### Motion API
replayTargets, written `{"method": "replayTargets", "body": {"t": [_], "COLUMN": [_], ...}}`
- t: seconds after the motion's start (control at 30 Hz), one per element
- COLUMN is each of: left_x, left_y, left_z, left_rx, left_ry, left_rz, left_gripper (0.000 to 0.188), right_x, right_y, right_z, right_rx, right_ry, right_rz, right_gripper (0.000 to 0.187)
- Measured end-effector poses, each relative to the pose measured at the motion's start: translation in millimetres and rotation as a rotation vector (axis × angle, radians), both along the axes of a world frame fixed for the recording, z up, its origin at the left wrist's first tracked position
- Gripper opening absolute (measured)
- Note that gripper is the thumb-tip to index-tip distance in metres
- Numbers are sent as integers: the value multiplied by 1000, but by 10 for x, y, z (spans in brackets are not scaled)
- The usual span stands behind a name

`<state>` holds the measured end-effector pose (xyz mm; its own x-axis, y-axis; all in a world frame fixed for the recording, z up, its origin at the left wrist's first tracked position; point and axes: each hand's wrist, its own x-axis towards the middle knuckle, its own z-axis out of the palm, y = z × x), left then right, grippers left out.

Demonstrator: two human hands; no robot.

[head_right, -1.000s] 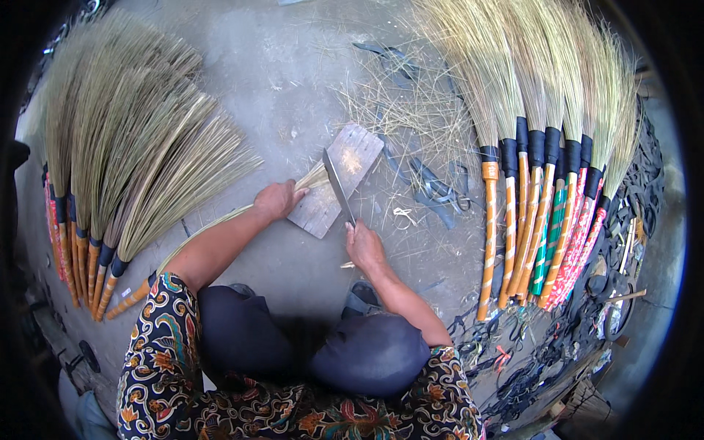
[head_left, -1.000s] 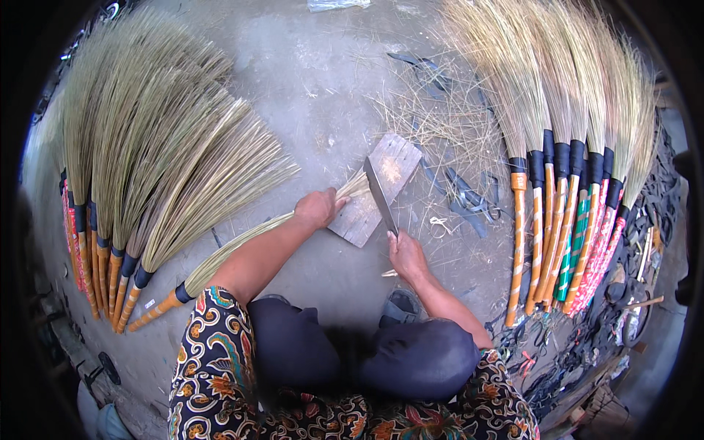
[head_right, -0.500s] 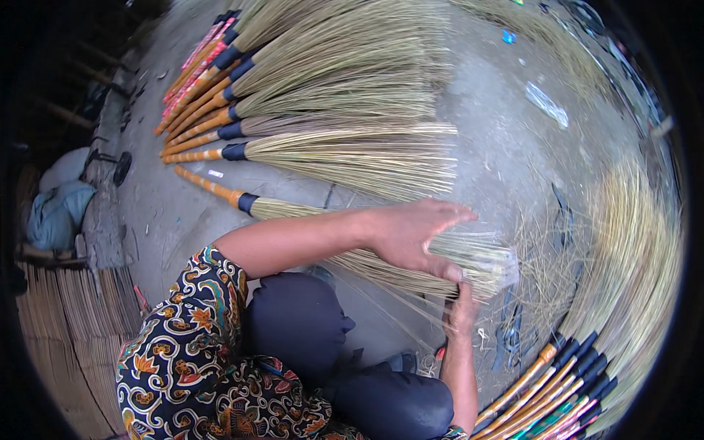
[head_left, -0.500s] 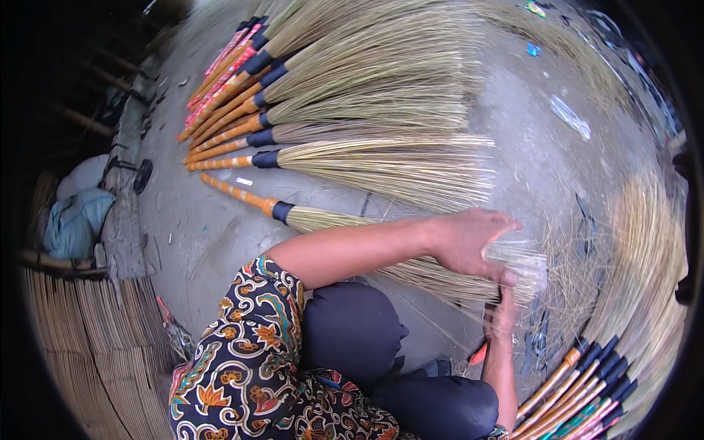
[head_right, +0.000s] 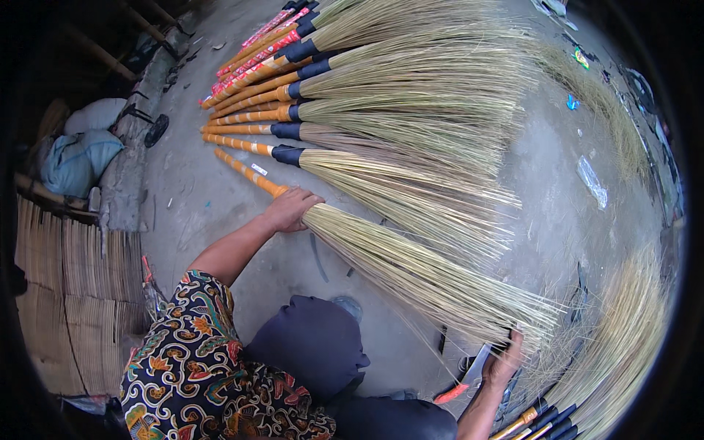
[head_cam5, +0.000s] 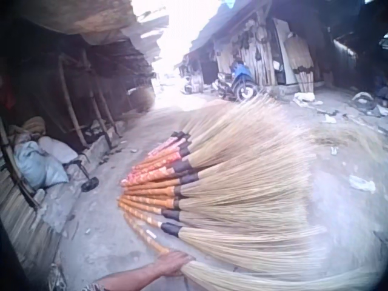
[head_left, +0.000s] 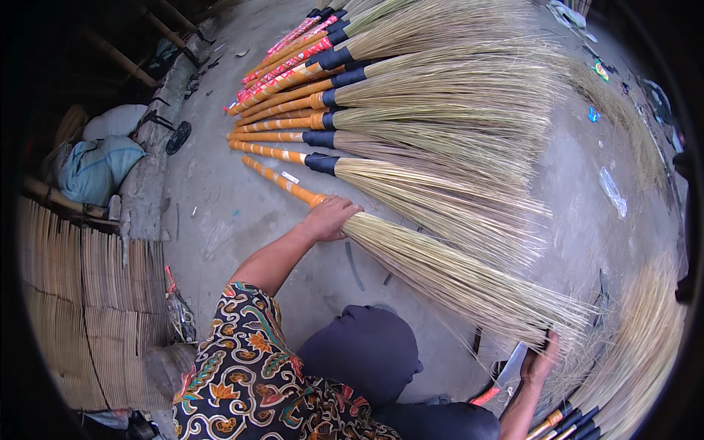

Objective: The person sits on the floor and trims the bristles of handmade brooms using a large knife and a wooden block. They repeatedly align the broom heads, cut the bristles to an even length, and place the finished brooms aside.

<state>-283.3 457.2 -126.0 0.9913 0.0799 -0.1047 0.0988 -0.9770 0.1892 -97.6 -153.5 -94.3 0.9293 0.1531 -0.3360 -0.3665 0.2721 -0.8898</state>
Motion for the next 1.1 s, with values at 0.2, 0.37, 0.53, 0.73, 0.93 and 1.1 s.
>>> {"method": "replayTargets", "body": {"t": [0.2, 0.37, 0.53, 0.73, 0.93, 1.1], "left_x": [356, 884, 1548, 2338, 2593, 2652], "left_y": [-63, 227, 911, 1615, 1549, 1534], "left_z": [623, 1622, 2349, 2285, 1366, 950], "left_rx": [-66, 77, 150, 262, 32, 30], "left_ry": [-252, -424, -557, -389, -128, -137], "left_rz": [67, 177, 255, 543, 750, 751], "left_gripper": [73, 78, 79, 107, 126, 124], "right_x": [256, 283, 66, -279, -648, -773], "right_y": [-246, -514, -538, -342, -318, -488], "right_z": [28, 61, -226, -633, -887, -976], "right_rx": [18, -244, -343, -435, -565, -659], "right_ry": [-54, 19, 231, 396, 479, 503], "right_rz": [-125, -287, -330, -221, -13, 4], "right_gripper": [83, 98, 93, 89, 81, 72]}}
